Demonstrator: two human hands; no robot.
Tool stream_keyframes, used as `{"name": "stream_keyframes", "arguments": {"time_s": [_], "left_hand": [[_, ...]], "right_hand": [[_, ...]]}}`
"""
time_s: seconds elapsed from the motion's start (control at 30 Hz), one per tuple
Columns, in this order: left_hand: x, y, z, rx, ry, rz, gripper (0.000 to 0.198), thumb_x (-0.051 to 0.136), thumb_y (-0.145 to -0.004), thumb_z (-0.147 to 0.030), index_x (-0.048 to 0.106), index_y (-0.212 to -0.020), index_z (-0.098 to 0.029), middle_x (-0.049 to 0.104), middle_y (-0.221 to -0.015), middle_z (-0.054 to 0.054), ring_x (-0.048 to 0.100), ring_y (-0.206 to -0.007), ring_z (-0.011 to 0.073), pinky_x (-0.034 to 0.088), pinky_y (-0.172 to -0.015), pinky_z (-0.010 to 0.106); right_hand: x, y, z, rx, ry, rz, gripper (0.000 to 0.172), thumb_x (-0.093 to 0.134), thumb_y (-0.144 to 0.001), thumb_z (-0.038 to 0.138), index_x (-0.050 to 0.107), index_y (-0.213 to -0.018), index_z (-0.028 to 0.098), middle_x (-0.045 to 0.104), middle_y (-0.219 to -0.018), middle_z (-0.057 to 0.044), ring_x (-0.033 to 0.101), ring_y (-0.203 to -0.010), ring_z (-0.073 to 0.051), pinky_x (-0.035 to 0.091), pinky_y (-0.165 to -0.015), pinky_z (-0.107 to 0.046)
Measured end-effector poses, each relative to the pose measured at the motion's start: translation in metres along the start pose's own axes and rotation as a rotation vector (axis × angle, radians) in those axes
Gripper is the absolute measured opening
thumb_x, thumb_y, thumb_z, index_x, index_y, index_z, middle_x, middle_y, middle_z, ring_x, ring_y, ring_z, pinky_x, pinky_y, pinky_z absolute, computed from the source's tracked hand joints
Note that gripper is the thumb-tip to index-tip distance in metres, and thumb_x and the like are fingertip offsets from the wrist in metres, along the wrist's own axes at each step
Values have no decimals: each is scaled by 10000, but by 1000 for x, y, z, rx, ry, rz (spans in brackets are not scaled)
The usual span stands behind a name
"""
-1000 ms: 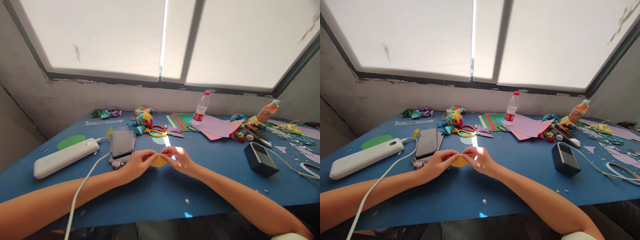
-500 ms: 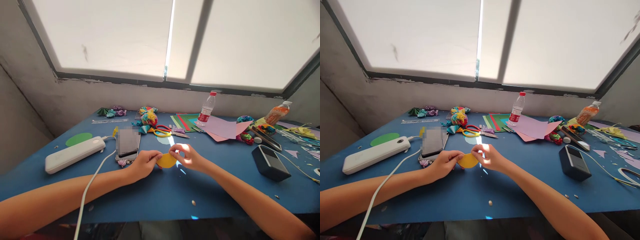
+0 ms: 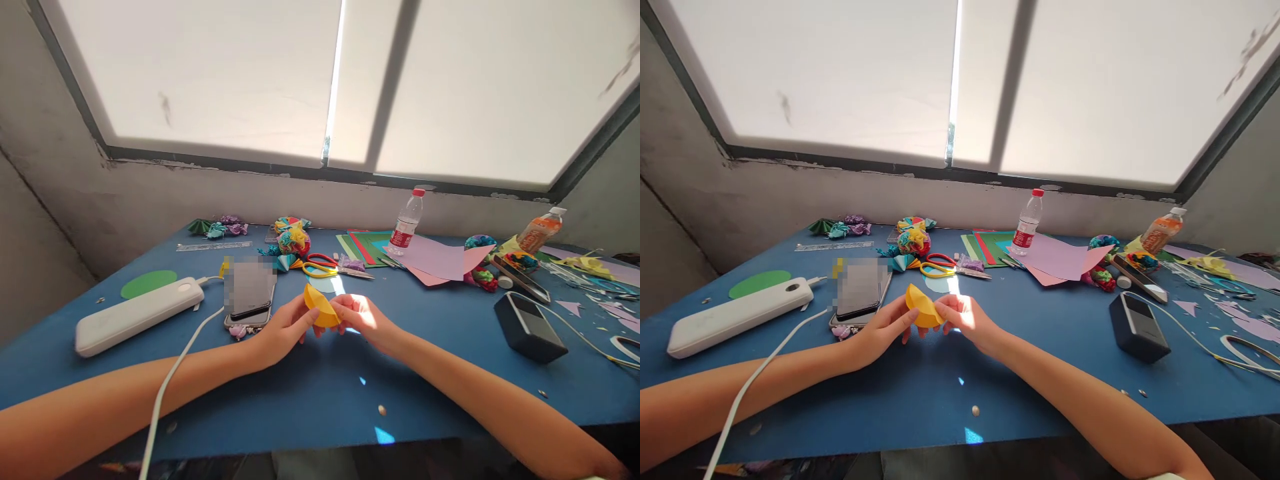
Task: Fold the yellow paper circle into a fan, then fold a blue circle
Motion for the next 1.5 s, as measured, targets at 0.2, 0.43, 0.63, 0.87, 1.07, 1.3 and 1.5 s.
{"name": "stream_keyframes", "arguments": {"time_s": [0.2,0.43,0.63,0.87,1.07,1.3,1.5], "left_hand": [[0,-1,3,-20,-82,-35,294,395,-896,-436,494,-913,-160,571,-711,1,553,-593,125,404,-504,223],[0,-3,5,-57,-106,-117,310,364,-893,-467,455,-821,-180,534,-573,-27,519,-480,117,387,-447,218],[0,-5,11,-48,-69,-97,299,321,-904,-456,436,-870,-181,529,-584,-22,510,-487,115,390,-433,205],[-2,-2,13,-1,-106,-56,252,358,-908,-400,466,-943,-174,527,-608,-22,506,-524,117,395,-502,229],[-6,1,8,0,-131,-90,249,374,-905,-382,481,-978,-170,504,-656,-17,469,-546,114,370,-508,233],[-8,0,15,-42,-12,-59,393,361,-893,-298,419,-1273,-214,515,-718,-16,429,-490,81,384,-501,225],[-11,3,7,9,4,1,390,363,-846,-253,596,-1150,-181,564,-780,25,520,-546,91,366,-515,222]], "right_hand": [[9,2,-4,-52,145,105,429,404,-875,533,597,-825,153,606,-751,-24,562,-629,-128,429,-584,-240],[10,9,-4,-79,526,-99,578,413,-846,591,450,-1244,174,606,-803,-34,541,-638,-141,417,-584,-254],[17,13,3,-239,974,-203,474,519,-830,456,458,-1224,201,605,-817,-30,522,-650,-141,383,-603,-249],[12,10,4,-212,719,-180,308,339,-912,376,567,-970,176,545,-674,-18,455,-567,-124,370,-548,-244],[8,2,-8,-56,85,14,537,214,-911,470,604,-871,103,581,-657,-65,562,-572,-162,463,-535,-274],[1,-4,-8,2,65,-42,305,473,-839,368,586,-999,133,593,-769,-48,580,-630,-149,464,-510,-240],[-10,-6,-11,-144,343,-97,293,402,-835,254,611,-1016,158,617,-857,-61,563,-627,-126,484,-499,-229]]}}
Point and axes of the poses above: each hand's wrist, its own y-axis away from the middle knuckle, its own x-axis out of the palm, z = x × y, the point moved 2 cm from there along -y, towards the middle knuckle
